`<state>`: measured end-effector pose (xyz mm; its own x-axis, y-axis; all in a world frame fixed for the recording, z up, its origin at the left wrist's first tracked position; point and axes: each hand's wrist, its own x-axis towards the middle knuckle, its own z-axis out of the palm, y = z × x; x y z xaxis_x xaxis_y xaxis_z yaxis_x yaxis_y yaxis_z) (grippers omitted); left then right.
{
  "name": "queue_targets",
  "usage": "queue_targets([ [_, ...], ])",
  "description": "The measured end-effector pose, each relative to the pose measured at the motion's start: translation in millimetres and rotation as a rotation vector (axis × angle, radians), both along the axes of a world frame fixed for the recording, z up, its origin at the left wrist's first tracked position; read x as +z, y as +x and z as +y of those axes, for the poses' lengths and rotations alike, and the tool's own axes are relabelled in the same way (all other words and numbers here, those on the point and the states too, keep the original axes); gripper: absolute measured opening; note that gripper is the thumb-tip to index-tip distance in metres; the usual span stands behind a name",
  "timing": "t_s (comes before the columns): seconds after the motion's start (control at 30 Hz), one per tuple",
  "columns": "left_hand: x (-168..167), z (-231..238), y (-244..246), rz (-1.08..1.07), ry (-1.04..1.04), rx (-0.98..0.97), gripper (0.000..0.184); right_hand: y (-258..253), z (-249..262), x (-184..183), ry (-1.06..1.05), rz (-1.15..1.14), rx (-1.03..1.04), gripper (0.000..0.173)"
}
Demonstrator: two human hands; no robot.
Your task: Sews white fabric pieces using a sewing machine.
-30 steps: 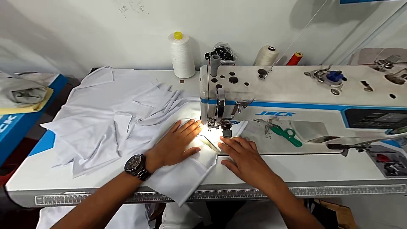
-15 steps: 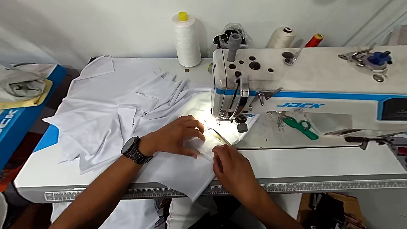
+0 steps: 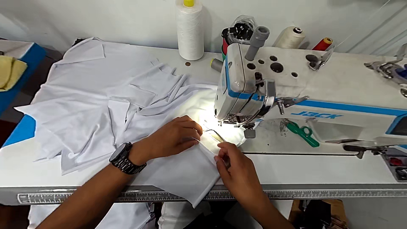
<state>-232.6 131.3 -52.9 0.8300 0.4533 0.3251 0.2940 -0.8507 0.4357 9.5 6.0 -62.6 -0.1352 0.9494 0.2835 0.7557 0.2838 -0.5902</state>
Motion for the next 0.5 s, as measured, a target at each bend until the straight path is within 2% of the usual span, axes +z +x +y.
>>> queue_targets([
  [0.07,1.1,0.2,4.5,-0.015,-0.051,0.038,0.021,-5.1,5.0,-1.7,0.093,-0.059,-0.003,0.032],
  [0.13,1.9,-0.6,10.2,-0.013,-0.065,0.087,0.021,-9.4,8.7,-3.6,0.137,-0.087,-0.016,0.027],
  [0.33,-3.1,-6.1,18.3,0.072,-0.019,0.343,0.029,-5.7,15.9,-6.9,0.123,-0.086,-0.123,0.016],
  [0.5,-10.1,-7.8,26.4,0.083,0.012,0.447,0.032,-8.4,18.5,-9.4,0.123,-0.092,-0.216,0.012],
])
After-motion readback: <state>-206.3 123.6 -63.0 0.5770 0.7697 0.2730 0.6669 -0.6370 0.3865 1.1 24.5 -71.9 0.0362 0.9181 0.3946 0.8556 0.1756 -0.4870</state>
